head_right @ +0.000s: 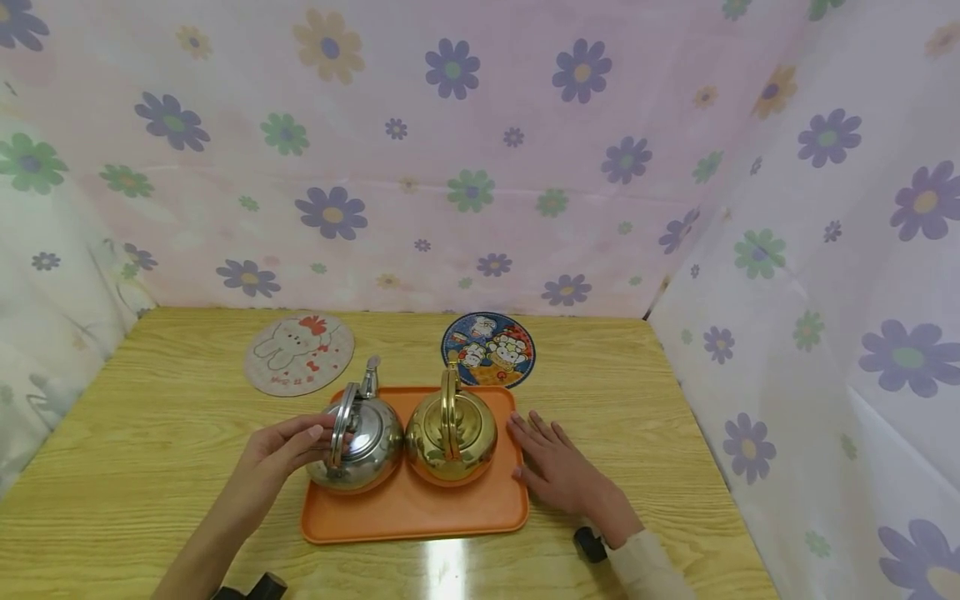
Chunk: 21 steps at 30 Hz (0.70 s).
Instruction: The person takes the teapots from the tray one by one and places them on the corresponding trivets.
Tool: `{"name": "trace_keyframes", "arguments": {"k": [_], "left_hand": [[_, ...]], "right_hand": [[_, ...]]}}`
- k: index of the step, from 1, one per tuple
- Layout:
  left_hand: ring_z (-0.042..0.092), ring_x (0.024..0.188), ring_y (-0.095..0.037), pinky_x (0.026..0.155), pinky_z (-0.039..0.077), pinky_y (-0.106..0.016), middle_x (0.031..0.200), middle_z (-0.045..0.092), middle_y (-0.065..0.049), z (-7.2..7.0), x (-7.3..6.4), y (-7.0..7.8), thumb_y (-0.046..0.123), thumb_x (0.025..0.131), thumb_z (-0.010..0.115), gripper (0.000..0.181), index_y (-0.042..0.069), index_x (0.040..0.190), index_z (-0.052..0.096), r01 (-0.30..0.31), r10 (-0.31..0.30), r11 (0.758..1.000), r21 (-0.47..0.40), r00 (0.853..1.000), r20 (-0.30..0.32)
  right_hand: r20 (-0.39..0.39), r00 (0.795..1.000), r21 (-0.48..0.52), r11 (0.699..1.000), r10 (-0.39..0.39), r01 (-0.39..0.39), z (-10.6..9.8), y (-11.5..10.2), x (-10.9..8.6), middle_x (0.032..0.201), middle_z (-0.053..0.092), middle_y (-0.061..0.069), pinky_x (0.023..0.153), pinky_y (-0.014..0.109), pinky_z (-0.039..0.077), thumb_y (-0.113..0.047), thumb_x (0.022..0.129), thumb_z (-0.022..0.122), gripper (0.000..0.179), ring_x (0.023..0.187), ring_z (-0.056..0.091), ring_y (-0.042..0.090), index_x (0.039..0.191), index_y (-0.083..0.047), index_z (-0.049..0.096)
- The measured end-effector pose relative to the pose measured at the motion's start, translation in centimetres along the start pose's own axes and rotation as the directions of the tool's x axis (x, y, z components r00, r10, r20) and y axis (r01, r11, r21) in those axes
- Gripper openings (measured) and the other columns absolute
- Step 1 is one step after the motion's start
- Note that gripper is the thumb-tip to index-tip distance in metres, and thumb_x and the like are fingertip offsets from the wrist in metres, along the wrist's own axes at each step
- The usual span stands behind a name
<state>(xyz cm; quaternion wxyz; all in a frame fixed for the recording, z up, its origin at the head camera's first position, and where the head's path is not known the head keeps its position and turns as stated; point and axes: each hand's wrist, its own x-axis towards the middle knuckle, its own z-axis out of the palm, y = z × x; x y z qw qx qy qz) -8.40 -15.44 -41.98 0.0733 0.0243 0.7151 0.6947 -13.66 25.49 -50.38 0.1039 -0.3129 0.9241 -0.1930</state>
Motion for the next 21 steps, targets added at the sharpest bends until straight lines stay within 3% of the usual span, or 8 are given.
{"name": "trace_keyframes", "arguments": {"k": [7,14,17,21], "left_hand": [[0.07,0.093,-0.01,0.084,0.058,-0.024,0.103,0.074,0.006,0.1,0.3,0.3,0.014,0.108,0.049,0.041,-0.018,0.135,0.053,-0.023,0.023,1.0,-0.017,0.999,0.034],[0.066,0.098,-0.005,0.087,0.055,-0.018,0.114,0.071,-0.01,0.4,0.9,0.3,0.015,0.107,0.052,0.043,-0.015,0.138,0.052,0.004,-0.004,1.0,-0.002,0.999,0.037],[0.065,0.101,-0.004,0.088,0.054,-0.018,0.117,0.07,-0.011,0.6,1.1,0.3,0.016,0.107,0.053,0.043,-0.012,0.14,0.053,0.002,-0.002,1.0,0.01,0.999,0.039],[0.067,0.096,-0.008,0.084,0.056,-0.022,0.111,0.072,-0.011,0.7,1.2,0.1,0.016,0.107,0.054,0.044,-0.013,0.14,0.052,-0.044,0.044,0.999,0.001,0.997,0.067]], "right_hand": [[0.026,0.999,0.031,0.999,-0.025,0.024,-0.4,0.5,0.0,0.17,0.019,0.006,0.122,0.065,0.016,-0.04,0.106,0.053,0.071,0.156,0.015,0.037,0.163,-0.012,0.022],[0.067,0.997,0.054,0.998,-0.026,0.022,-0.6,0.8,-0.1,0.171,0.014,0.003,0.122,0.066,0.016,-0.043,0.107,0.051,0.072,0.157,0.013,0.036,0.165,-0.015,0.018],[0.077,0.997,0.069,0.997,-0.027,0.022,-0.6,0.8,0.0,0.171,0.013,0.004,0.121,0.068,0.016,-0.042,0.107,0.05,0.072,0.157,0.012,0.037,0.165,-0.015,0.018],[0.087,0.996,0.094,0.995,-0.025,0.017,-0.7,0.8,0.1,0.171,0.013,0.006,0.12,0.069,0.015,-0.041,0.107,0.051,0.072,0.156,0.012,0.038,0.165,-0.014,0.017]]}}
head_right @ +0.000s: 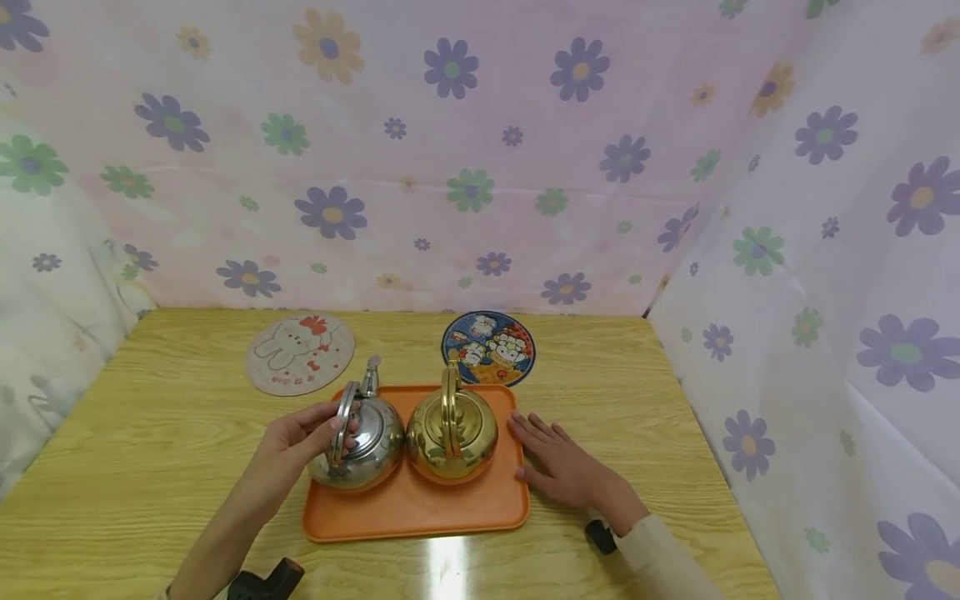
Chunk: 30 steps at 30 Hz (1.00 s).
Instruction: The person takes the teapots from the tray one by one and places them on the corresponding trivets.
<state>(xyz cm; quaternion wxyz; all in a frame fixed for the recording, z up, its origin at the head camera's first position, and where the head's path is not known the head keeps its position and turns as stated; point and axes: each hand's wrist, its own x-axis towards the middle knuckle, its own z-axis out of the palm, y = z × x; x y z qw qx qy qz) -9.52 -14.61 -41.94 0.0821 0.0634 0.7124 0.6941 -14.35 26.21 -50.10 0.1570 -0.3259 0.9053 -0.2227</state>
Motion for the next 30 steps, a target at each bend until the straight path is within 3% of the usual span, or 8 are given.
{"name": "trace_keyframes", "arguments": {"k": [14,22,30], "left_hand": [[0.067,0.087,-0.008,0.081,0.058,-0.02,0.106,0.072,-0.011,0.5,0.5,0.0,0.013,0.106,0.055,0.042,-0.017,0.136,0.052,-0.059,0.059,0.998,-0.035,0.998,-0.001],[0.07,0.09,-0.01,0.079,0.059,-0.02,0.101,0.074,-0.009,0.8,0.4,-0.1,0.009,0.104,0.059,0.04,-0.018,0.132,0.056,-0.026,0.024,0.999,-0.036,0.998,-0.054],[0.071,0.09,-0.01,0.078,0.06,-0.02,0.099,0.074,-0.01,1.3,0.2,0.2,0.0,0.101,0.059,0.034,-0.017,0.13,0.058,0.032,-0.038,0.999,-0.041,0.987,-0.156]], "right_hand": [[0.017,1.0,0.016,1.0,-0.008,0.008,-0.3,0.6,0.2,0.171,0.01,0.008,0.12,0.07,0.012,-0.039,0.107,0.051,0.073,0.156,0.01,0.04,0.165,-0.013,0.015],[0.028,1.0,0.027,1.0,-0.009,0.008,-0.6,0.6,0.3,0.172,0.008,0.006,0.121,0.069,0.01,-0.039,0.107,0.05,0.073,0.157,0.009,0.039,0.165,-0.014,0.013],[0.023,1.0,0.044,0.999,-0.013,0.012,-0.2,0.3,0.3,0.172,0.011,0.007,0.121,0.069,0.011,-0.036,0.107,0.052,0.074,0.156,0.011,0.039,0.165,-0.013,0.013]]}}
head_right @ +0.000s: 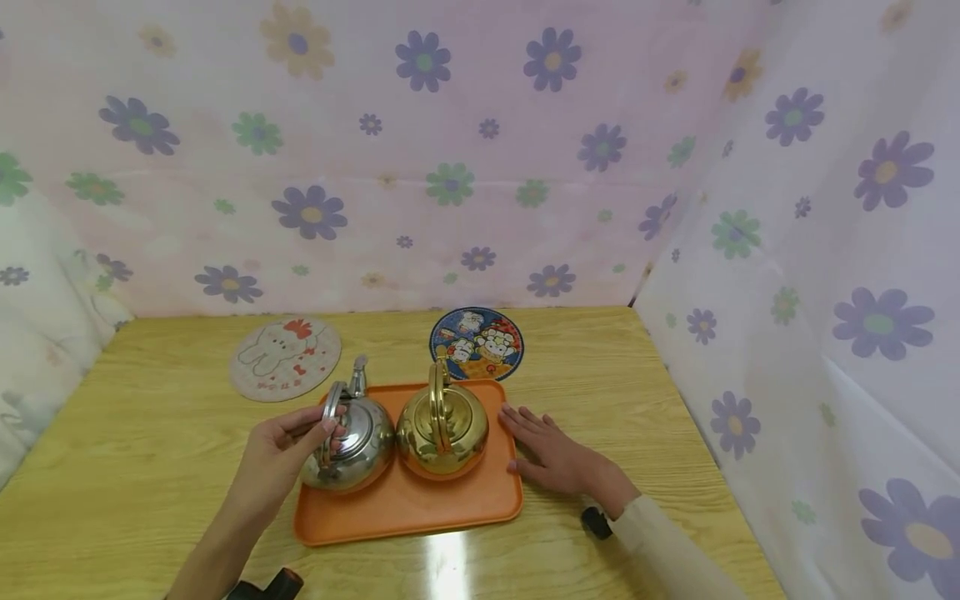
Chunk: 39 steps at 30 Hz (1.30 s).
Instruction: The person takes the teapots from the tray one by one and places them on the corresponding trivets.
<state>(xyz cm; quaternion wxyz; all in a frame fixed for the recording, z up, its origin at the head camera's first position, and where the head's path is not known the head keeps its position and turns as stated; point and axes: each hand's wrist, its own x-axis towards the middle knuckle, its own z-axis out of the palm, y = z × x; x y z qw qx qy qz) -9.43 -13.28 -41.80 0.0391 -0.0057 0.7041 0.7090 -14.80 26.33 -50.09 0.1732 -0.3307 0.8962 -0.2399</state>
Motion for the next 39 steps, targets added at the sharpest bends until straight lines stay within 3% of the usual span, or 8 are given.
{"name": "trace_keyframes", "arguments": {"k": [4,8,22,39], "left_hand": [[0.071,0.088,-0.009,0.078,0.06,-0.02,0.091,0.074,0.001,0.3,0.0,0.1,-0.003,0.101,0.058,0.032,-0.018,0.129,0.058,0.017,-0.018,1.0,-0.012,0.998,-0.064],[0.071,0.086,-0.008,0.077,0.06,-0.02,0.087,0.074,0.006,0.5,0.0,0.1,-0.003,0.101,0.057,0.033,-0.021,0.129,0.056,-0.003,0.0,0.999,-0.035,0.997,-0.081],[0.072,0.081,-0.009,0.074,0.06,-0.02,0.09,0.076,0.0,0.1,-0.4,-0.5,-0.002,0.1,0.06,0.032,-0.021,0.125,0.059,-0.085,0.082,0.996,-0.039,0.994,-0.07],[0.072,0.076,-0.01,0.069,0.061,-0.021,0.085,0.075,0.002,-0.4,-0.7,1.3,-0.002,0.1,0.06,0.03,-0.023,0.121,0.059,-0.118,0.115,0.993,-0.031,0.991,-0.072]], "right_hand": [[0.002,1.0,-0.005,1.0,0.001,-0.001,0.1,0.0,0.0,0.172,0.011,0.007,0.121,0.069,0.011,-0.038,0.107,0.051,0.074,0.157,0.011,0.038,0.165,-0.013,0.013],[0.007,1.0,-0.013,1.0,0.008,-0.008,0.1,0.1,0.0,0.172,0.01,0.006,0.121,0.069,0.011,-0.039,0.107,0.051,0.074,0.157,0.01,0.037,0.165,-0.015,0.012],[0.016,1.0,-0.008,1.0,0.01,-0.01,0.3,0.2,0.1,0.172,0.009,0.008,0.12,0.071,0.009,-0.038,0.108,0.049,0.073,0.156,0.009,0.04,0.165,-0.014,0.011],[0.037,0.999,0.019,1.0,0.023,-0.024,-0.2,-0.2,0.1,0.172,0.007,0.008,0.12,0.071,0.006,-0.037,0.108,0.05,0.073,0.157,0.006,0.04,0.165,-0.012,0.011]]}}
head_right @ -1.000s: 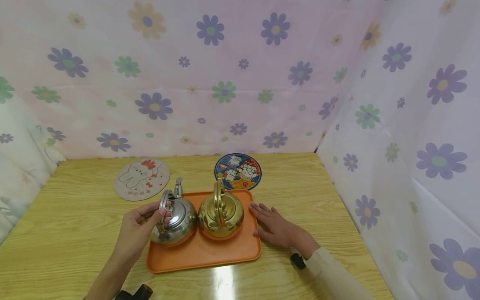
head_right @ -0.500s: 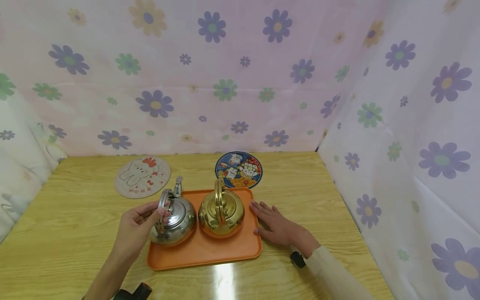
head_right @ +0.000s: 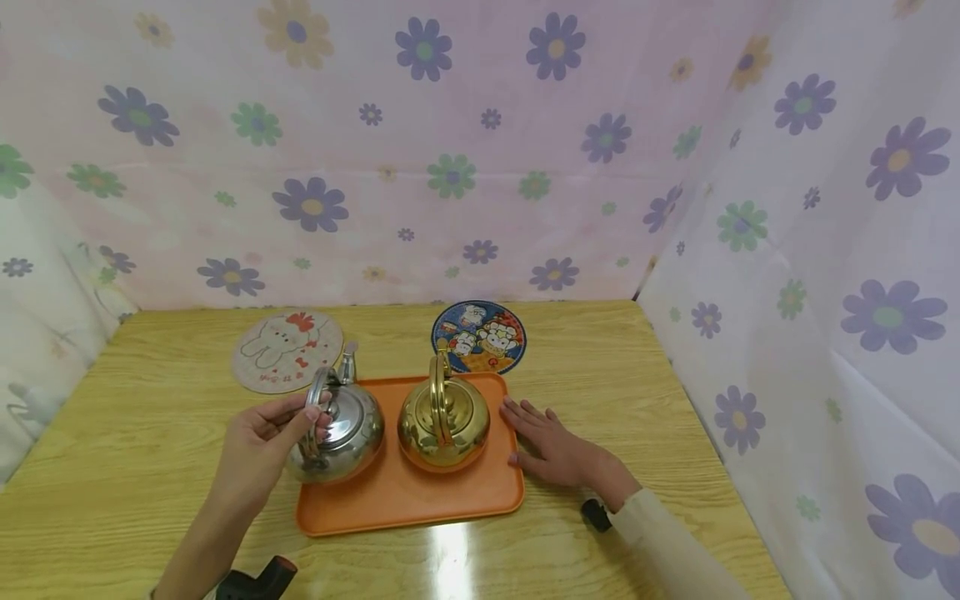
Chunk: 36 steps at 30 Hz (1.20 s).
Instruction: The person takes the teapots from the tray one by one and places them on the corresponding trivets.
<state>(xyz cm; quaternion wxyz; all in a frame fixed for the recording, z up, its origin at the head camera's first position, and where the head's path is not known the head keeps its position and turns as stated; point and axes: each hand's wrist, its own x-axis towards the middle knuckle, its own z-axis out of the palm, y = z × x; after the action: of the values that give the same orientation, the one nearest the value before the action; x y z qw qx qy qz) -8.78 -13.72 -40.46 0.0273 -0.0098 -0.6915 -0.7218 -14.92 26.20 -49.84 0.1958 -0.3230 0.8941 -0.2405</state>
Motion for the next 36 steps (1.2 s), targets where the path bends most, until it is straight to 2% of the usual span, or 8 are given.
{"name": "trace_keyframes", "arguments": {"k": [5,14,20,29,36], "left_hand": [[0.071,0.073,-0.007,0.067,0.06,-0.02,0.083,0.075,0.003,-0.3,0.1,0.5,-0.002,0.1,0.059,0.03,-0.024,0.121,0.058,-0.009,0.009,1.0,-0.001,1.0,0.003],[0.072,0.073,-0.008,0.069,0.06,-0.02,0.091,0.078,-0.002,-0.8,0.4,0.9,0.0,0.101,0.06,0.033,-0.025,0.122,0.057,-0.04,0.041,0.999,-0.019,0.998,0.038],[0.072,0.072,-0.01,0.067,0.06,-0.021,0.084,0.077,-0.002,-0.9,0.5,1.2,0.002,0.101,0.06,0.033,-0.026,0.12,0.057,-0.038,0.038,0.999,-0.024,0.999,0.017],[0.073,0.071,-0.008,0.07,0.06,-0.02,0.088,0.078,0.0,-1.2,0.6,1.5,0.001,0.101,0.06,0.036,-0.026,0.124,0.055,-0.054,0.054,0.998,-0.044,0.999,-0.003],[0.074,0.072,-0.009,0.072,0.061,-0.021,0.092,0.078,-0.001,-1.5,0.8,1.5,0.002,0.101,0.061,0.038,-0.026,0.126,0.052,-0.038,0.038,0.997,-0.063,0.999,-0.013]], "right_hand": [[0.006,1.0,0.007,1.0,0.0,0.0,-0.1,0.0,0.0,0.172,0.006,0.007,0.12,0.072,0.006,-0.038,0.108,0.05,0.074,0.157,0.005,0.039,0.165,-0.013,0.011],[0.014,1.0,0.015,1.0,0.022,-0.022,-0.1,0.2,0.1,0.172,0.004,0.001,0.122,0.069,0.004,-0.041,0.107,0.05,0.075,0.158,0.003,0.033,0.166,-0.019,0.009],[0.015,1.0,0.017,1.0,0.023,-0.023,-0.1,0.2,0.1,0.172,0.004,0.0,0.122,0.069,0.004,-0.042,0.107,0.051,0.076,0.158,0.003,0.032,0.166,-0.019,0.009],[0.014,1.0,0.007,1.0,0.011,-0.011,0.1,0.6,0.0,0.172,0.004,0.001,0.121,0.07,0.005,-0.043,0.107,0.05,0.076,0.158,0.003,0.032,0.166,-0.019,0.009],[0.012,1.0,0.009,1.0,0.001,-0.001,0.1,0.7,0.1,0.172,0.004,0.0,0.121,0.07,0.005,-0.043,0.106,0.051,0.076,0.158,0.003,0.032,0.166,-0.019,0.009]]}}
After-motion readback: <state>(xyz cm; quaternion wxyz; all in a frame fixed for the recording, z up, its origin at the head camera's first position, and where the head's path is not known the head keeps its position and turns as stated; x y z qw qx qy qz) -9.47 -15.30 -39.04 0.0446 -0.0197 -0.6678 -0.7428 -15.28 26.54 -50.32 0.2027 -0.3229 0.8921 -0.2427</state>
